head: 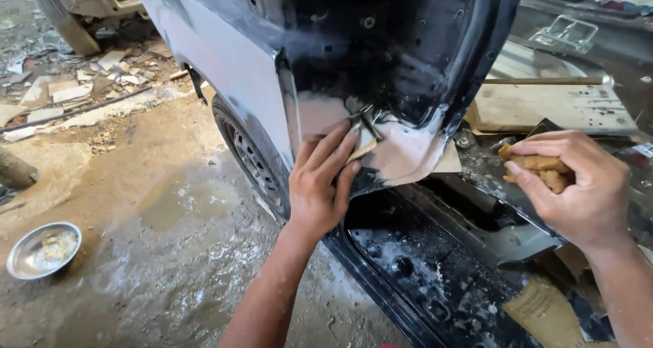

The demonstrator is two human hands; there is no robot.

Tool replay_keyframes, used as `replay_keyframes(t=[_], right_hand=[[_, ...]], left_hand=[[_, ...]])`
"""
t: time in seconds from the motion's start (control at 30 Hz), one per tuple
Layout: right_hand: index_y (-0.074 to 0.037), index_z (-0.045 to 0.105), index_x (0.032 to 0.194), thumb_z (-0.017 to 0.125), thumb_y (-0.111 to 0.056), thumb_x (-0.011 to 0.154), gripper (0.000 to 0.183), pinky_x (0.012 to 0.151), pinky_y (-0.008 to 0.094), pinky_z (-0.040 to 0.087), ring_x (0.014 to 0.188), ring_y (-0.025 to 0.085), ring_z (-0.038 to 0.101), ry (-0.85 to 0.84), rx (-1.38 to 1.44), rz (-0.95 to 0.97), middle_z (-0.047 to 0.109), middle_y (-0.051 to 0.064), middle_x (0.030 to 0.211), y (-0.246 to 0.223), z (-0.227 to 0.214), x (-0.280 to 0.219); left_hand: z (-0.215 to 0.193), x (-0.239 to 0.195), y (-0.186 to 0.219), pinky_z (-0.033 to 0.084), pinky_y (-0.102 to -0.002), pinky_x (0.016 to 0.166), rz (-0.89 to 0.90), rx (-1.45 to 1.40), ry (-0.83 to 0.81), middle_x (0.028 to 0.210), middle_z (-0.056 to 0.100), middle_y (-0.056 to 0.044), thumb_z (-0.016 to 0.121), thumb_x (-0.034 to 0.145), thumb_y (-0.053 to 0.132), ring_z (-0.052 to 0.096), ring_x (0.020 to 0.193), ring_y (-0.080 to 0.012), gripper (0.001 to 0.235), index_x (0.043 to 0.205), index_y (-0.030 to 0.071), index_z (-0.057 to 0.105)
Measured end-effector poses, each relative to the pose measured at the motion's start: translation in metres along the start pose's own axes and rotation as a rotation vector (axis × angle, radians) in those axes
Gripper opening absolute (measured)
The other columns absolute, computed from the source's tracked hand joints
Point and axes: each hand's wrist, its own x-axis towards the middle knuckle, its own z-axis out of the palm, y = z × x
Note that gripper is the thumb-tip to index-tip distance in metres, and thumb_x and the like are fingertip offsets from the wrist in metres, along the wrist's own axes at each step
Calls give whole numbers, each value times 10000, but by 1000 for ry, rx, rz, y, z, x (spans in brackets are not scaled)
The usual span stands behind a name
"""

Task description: The person sands the inner edge of a white car door using a sanding block and sandpaper. They repeatedly dip the sandpaper into a blue bucket of water to wet it before continuing to sand the surface.

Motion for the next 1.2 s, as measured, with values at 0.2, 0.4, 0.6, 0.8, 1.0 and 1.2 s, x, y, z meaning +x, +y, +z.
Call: replay_keyframes(t=[0.2, 0.4, 0.6, 0.8, 1.0, 1.2], right_hand=[[85, 707, 1013, 809, 14, 883, 180, 936, 437, 563, 989, 342, 684, -8, -9, 13, 701, 248, 1057, -2, -1, 1], [76, 711, 1009, 808, 5, 874, 181, 937, 443, 561, 993, 344, 683, -17, 1, 15, 701, 246, 1053, -2, -1, 1], [73, 710, 1004, 808, 5, 862, 185, 933, 418, 560, 981, 321, 683, -24, 23, 21, 703, 229, 1047, -3, -2, 2], [74, 711, 991, 809, 17, 857, 176, 921, 420, 560, 965, 325, 681, -12, 32, 11, 700, 236, 1035, -5, -3, 3], [65, 716, 1005, 809, 0, 860, 184, 921, 415, 564, 974, 318, 685, -25, 11, 22, 704, 228, 1050, -5, -3, 2], [66, 717, 1023, 806, 1, 873, 186, 932, 420, 562, 990, 322, 684, -27, 23, 21, 705, 229, 1062, -3, -3, 1]], left_hand=[[3, -2, -2, 573, -404, 870, -36, 16, -20, 1343, 639, -133, 512, 1044, 269, 614, 1072, -317, 360, 1311, 53, 620], [4, -1, -1, 564, -435, 915, -23, -13, 5, 1317, 646, -156, 519, 1043, 252, 605, 1118, -351, 343, 1297, 42, 615], [1, 0, 2, 529, -414, 869, -53, -20, -14, 1314, 645, -155, 514, 1040, 243, 617, 1047, -335, 342, 1281, 32, 633], [-1, 1, 5, 521, -423, 887, -47, -36, -7, 1315, 639, -159, 500, 1045, 229, 633, 1049, -349, 330, 1264, 26, 640], [2, -4, 0, 516, -423, 858, -61, -48, -7, 1321, 634, -142, 530, 1041, 232, 602, 1033, -324, 322, 1288, 51, 627], [4, -3, -2, 534, -406, 817, -93, -59, -21, 1310, 645, -142, 551, 1025, 241, 585, 1014, -304, 338, 1291, 46, 624]])
